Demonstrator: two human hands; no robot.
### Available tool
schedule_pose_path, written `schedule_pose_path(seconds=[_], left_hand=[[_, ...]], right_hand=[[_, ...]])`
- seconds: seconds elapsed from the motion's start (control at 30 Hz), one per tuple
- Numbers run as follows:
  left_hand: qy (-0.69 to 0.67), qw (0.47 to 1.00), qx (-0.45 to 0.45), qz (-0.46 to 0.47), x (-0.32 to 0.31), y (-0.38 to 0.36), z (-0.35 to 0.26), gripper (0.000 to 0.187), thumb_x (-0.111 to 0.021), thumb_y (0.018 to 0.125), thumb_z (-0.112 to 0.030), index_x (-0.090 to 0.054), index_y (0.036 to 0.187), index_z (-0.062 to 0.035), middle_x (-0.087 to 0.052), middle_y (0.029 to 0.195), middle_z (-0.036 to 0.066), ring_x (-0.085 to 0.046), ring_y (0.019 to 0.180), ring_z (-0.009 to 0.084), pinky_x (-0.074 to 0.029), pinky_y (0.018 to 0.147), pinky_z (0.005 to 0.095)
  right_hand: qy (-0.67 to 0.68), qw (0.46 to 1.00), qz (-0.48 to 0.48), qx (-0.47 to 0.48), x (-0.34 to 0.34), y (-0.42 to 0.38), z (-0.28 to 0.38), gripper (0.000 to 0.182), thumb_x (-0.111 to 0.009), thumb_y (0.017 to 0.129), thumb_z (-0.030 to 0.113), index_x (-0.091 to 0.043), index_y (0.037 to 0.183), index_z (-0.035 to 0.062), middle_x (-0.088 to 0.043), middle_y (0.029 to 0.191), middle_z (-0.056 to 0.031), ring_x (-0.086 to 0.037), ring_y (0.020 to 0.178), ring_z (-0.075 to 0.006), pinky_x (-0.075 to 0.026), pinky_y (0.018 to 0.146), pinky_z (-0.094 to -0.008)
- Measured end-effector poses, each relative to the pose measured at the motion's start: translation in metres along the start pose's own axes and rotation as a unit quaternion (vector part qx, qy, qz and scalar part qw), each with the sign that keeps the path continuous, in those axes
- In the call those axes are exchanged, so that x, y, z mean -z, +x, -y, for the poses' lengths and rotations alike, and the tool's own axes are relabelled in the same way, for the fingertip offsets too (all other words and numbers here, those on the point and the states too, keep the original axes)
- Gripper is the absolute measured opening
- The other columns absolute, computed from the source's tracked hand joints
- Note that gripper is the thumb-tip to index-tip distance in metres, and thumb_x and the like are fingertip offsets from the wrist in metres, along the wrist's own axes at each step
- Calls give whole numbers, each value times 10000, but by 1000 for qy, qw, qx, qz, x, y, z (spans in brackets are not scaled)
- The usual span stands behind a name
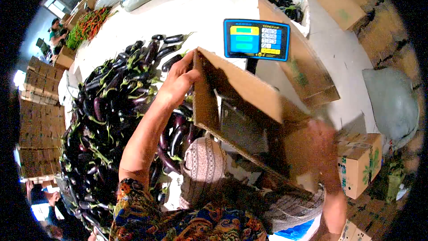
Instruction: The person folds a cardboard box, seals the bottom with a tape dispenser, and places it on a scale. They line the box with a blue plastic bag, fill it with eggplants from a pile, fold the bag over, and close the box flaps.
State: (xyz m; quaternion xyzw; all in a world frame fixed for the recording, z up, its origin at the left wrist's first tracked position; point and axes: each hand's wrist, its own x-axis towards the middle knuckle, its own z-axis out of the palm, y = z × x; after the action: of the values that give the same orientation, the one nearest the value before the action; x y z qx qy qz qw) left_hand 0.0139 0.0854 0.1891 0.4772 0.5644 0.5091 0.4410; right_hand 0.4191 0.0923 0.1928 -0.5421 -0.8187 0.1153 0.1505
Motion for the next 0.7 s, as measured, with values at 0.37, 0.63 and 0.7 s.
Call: schedule_pose_path(seconds=[0.37, 0.63, 0.7], left_hand=[[436, 869, -227, 54, -24, 9, -18, 300, -622, 728, -259, -628, 681, 38, -599, 630, 247, -627, 664, 425, -533, 685, 479], [407, 865, -291, 30, -21, 0, -5, 194, -568, 701, -192, -577, 759, -7, -583, 699, 195, -609, 643, 411, -529, 601, 475], [384, 875, -293, 40, -20, -4, -7, 206, -567, 728, -212, -597, 794, -19, -599, 719, 201, -618, 671, 406, -531, 616, 474]], right_hand=[[155, 975, -44, -153, 3, 18, 5, 284, -487, 972, 276, -539, 913, 3, -515, 817, -76, -444, 768, -194, -391, 737, -338], [179, 962, -146, -145, -1, 21, 13, 304, -566, 951, 200, -518, 1185, 12, -562, 1124, -99, -503, 1076, -189, -368, 979, -317], [157, 970, -156, -103, -3, 23, 17, 365, -576, 947, 208, -503, 1249, 18, -562, 1210, -124, -495, 1140, -200, -342, 1026, -325]])
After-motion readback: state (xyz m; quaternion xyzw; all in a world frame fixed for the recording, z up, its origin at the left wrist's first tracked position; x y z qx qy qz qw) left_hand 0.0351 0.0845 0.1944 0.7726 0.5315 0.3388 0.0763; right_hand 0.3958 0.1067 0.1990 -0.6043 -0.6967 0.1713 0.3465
